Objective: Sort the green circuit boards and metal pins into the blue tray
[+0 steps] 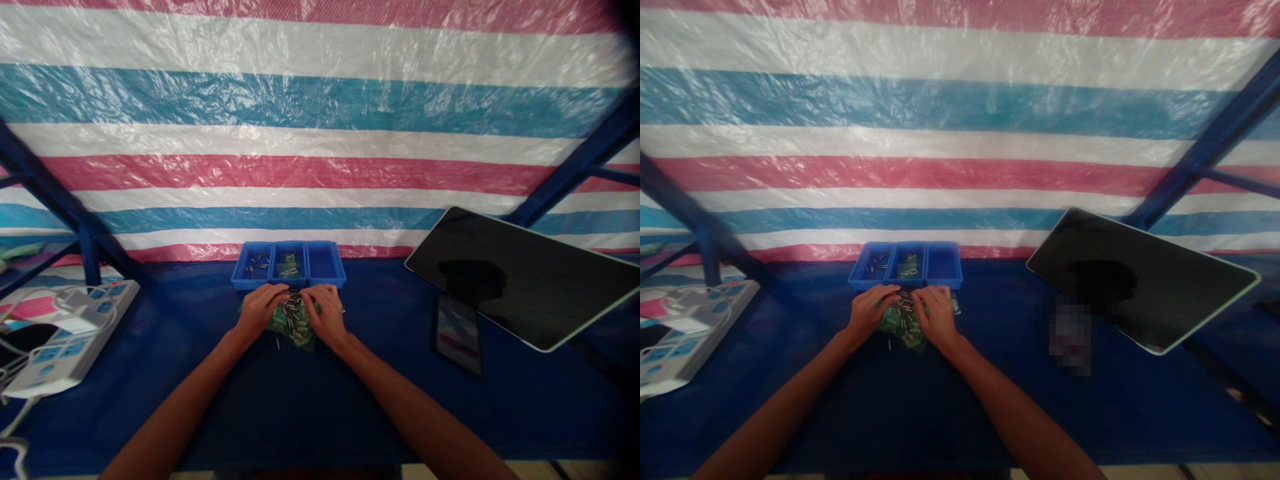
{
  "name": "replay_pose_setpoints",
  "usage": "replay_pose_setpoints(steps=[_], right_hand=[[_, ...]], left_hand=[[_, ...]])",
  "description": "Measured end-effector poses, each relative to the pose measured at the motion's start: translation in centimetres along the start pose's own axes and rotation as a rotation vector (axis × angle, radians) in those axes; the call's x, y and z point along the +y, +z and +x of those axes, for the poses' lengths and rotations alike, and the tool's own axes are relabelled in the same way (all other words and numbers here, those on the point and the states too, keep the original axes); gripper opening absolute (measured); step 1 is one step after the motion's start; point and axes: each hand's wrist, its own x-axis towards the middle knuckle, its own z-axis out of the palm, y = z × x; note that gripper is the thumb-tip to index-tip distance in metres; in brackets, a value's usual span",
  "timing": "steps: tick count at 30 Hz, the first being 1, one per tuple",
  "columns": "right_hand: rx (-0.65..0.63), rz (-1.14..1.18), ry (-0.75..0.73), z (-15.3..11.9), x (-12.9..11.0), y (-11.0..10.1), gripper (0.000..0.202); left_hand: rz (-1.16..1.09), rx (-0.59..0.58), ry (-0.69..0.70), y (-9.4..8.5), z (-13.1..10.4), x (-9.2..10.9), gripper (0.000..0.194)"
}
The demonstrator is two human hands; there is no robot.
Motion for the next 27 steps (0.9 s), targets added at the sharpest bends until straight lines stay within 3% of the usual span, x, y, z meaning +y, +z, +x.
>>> replay_pose_setpoints(steps=[19, 27], right_hand=[[-0.107, 0.039, -0.054, -0.01, -0.05, 0.35, 0.014], [-0.030, 0.004, 0.030, -0.08, 0.21, 0.23, 0.016]], left_hand=[[0.008, 0.033, -0.006, -0.15, -0.27, 0.31, 0.020], [-0.038, 0.029, 0.039, -0.59, 0.27, 0.82, 0.013]])
